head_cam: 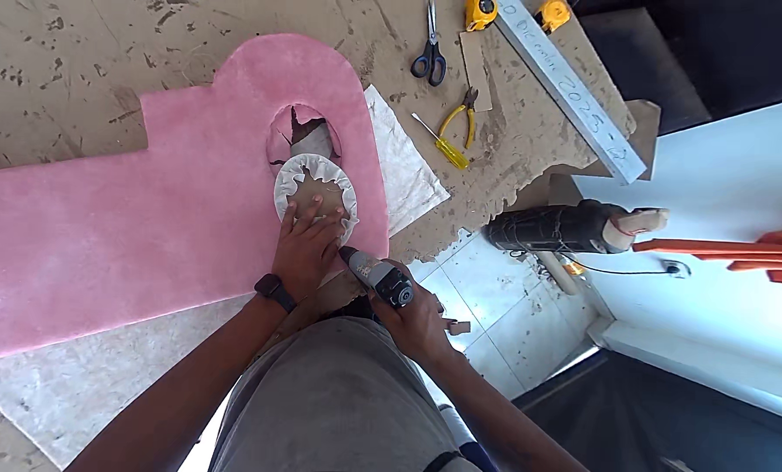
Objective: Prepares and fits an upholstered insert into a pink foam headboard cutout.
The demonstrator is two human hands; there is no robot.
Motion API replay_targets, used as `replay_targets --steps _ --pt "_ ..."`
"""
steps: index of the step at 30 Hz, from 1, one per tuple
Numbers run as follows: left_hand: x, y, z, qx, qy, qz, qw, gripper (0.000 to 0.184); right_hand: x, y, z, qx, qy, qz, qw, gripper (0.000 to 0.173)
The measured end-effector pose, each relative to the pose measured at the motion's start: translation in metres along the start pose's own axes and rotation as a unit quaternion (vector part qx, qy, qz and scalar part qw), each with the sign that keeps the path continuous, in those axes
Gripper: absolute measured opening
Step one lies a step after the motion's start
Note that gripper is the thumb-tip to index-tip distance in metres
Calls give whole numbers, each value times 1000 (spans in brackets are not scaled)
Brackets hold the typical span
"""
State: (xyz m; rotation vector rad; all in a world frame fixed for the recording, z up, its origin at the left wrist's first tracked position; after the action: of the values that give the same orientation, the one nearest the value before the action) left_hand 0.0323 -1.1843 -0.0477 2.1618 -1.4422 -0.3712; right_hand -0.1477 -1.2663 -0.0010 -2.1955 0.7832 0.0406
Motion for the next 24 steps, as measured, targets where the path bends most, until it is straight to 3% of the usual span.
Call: replay_targets --steps 14,24 --pt "0 0 -1 -14 -2 -6 1000 31 0 0 3 -8 5 0 1000 51" --pt "-2 -1 -9 -81 14 6 997 44 -4 -3 11 -28 24 18 999 51"
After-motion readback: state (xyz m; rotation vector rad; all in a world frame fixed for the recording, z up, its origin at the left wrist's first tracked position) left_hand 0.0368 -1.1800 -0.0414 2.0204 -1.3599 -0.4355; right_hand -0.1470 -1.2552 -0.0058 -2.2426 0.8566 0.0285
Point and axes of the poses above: each hand's wrist, its own x-axis towards the middle knuckle, its own z-axis out of the palm, y = z × x, the point moved 10 cm from there along x, towards the middle knuckle, and after that the axes turned 4 degrees about -y, right-handed, at the moved point
